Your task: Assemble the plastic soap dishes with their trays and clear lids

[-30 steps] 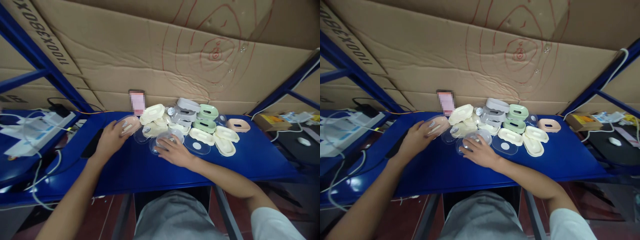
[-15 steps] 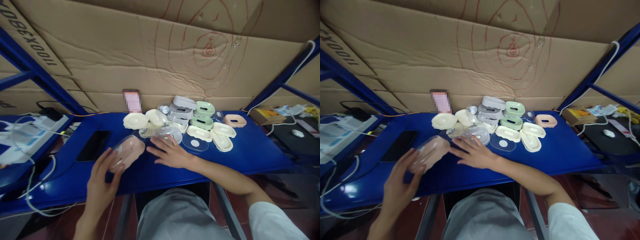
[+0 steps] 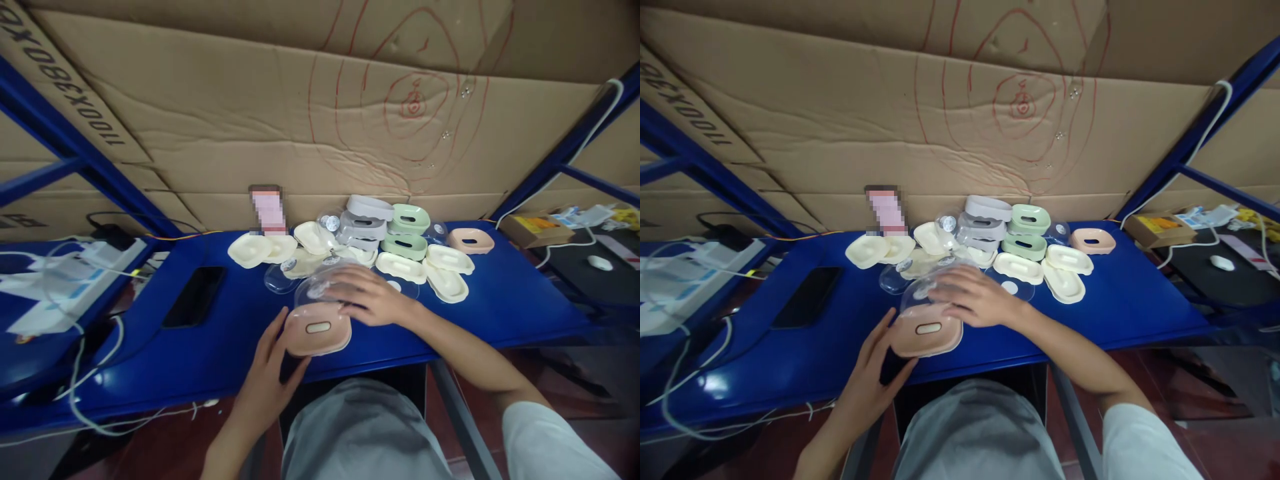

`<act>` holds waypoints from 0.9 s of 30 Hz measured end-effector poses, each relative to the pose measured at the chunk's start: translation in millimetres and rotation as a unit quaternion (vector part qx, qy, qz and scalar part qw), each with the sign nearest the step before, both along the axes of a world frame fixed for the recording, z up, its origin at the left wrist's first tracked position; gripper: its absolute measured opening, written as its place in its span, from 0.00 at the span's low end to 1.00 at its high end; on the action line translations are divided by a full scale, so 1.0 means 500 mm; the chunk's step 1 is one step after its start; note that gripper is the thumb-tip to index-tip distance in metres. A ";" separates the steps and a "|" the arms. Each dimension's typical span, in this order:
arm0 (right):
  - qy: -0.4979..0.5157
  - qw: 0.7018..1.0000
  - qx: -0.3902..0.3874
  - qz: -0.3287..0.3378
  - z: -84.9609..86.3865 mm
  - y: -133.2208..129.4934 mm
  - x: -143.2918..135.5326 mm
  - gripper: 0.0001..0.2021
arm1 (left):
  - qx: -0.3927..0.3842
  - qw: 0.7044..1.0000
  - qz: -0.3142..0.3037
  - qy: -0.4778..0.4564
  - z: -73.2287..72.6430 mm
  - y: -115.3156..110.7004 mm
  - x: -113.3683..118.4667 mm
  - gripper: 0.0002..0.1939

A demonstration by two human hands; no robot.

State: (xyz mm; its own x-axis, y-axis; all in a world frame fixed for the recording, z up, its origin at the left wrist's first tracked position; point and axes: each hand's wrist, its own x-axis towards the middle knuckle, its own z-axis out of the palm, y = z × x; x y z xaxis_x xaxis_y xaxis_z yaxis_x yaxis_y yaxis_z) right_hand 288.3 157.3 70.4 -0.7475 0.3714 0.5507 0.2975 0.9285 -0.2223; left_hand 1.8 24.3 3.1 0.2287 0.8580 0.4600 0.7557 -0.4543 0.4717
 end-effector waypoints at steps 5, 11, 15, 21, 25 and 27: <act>-0.004 0.984 -0.002 -0.176 -0.007 0.037 0.102 0.20 | 0.028 0.990 -0.070 0.123 0.021 0.013 0.032 0.25; 0.003 0.974 0.078 -0.214 -0.018 0.024 0.098 0.18 | 0.035 0.991 -0.096 0.090 0.057 0.049 0.088 0.15; 0.015 0.982 0.181 -0.045 -0.030 -0.046 0.038 0.18 | 0.097 0.991 -0.062 0.062 0.057 0.056 0.078 0.14; -0.137 0.977 0.164 0.024 -0.083 -0.097 -0.031 0.24 | 0.151 0.986 0.050 0.049 0.113 0.162 -0.005 0.12; -0.172 0.977 0.123 0.002 -0.098 -0.090 -0.037 0.21 | 0.093 0.990 0.072 0.083 0.144 0.325 -0.020 0.19; -0.171 0.977 0.125 0.021 -0.094 -0.092 -0.032 0.20 | 0.075 0.991 0.049 0.097 0.139 0.389 -0.015 0.20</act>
State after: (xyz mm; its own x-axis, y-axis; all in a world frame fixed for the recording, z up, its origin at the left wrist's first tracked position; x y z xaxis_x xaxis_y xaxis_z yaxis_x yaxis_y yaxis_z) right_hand 272.1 111.5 23.3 -0.9151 0.2231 0.3359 0.2758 0.9540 0.1178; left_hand -5.5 218.6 72.6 0.2439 0.8059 0.5395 0.8697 -0.4279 0.2462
